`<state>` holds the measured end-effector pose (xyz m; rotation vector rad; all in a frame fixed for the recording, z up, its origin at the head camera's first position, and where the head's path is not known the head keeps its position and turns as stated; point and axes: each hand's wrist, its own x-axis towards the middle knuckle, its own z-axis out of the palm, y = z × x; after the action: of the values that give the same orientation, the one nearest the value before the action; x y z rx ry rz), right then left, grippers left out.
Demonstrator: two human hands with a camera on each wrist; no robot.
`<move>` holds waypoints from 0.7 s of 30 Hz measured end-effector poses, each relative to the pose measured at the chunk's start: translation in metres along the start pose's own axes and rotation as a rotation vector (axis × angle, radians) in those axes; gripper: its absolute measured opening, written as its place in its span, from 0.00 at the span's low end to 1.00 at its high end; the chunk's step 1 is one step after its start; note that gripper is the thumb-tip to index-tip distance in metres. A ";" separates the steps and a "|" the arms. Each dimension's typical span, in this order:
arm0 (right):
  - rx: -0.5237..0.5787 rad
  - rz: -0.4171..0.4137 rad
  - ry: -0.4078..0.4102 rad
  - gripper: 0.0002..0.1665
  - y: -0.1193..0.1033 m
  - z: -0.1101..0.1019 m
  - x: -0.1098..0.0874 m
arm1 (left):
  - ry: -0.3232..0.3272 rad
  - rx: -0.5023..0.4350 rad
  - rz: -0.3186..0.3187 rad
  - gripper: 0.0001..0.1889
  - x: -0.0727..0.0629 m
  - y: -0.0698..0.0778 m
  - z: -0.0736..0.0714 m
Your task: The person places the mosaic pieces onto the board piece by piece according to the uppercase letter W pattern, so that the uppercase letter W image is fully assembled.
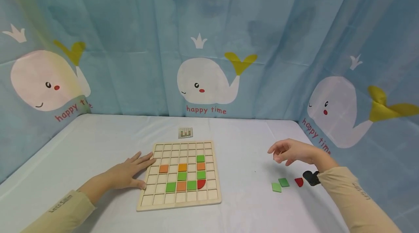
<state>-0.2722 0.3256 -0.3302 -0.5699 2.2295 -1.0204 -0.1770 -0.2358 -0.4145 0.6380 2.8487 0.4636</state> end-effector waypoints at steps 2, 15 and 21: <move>-0.003 -0.003 -0.023 0.25 0.006 -0.004 -0.003 | 0.000 0.003 -0.001 0.51 0.000 0.000 0.000; -0.034 0.095 -0.026 0.20 0.031 -0.016 -0.013 | 0.002 0.001 -0.005 0.51 -0.001 0.003 -0.001; -0.012 0.110 -0.067 0.17 0.043 -0.016 -0.016 | 0.001 0.012 -0.007 0.51 0.000 0.002 0.000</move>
<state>-0.2775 0.3700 -0.3501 -0.4739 2.1842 -0.9201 -0.1761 -0.2343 -0.4135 0.6302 2.8554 0.4462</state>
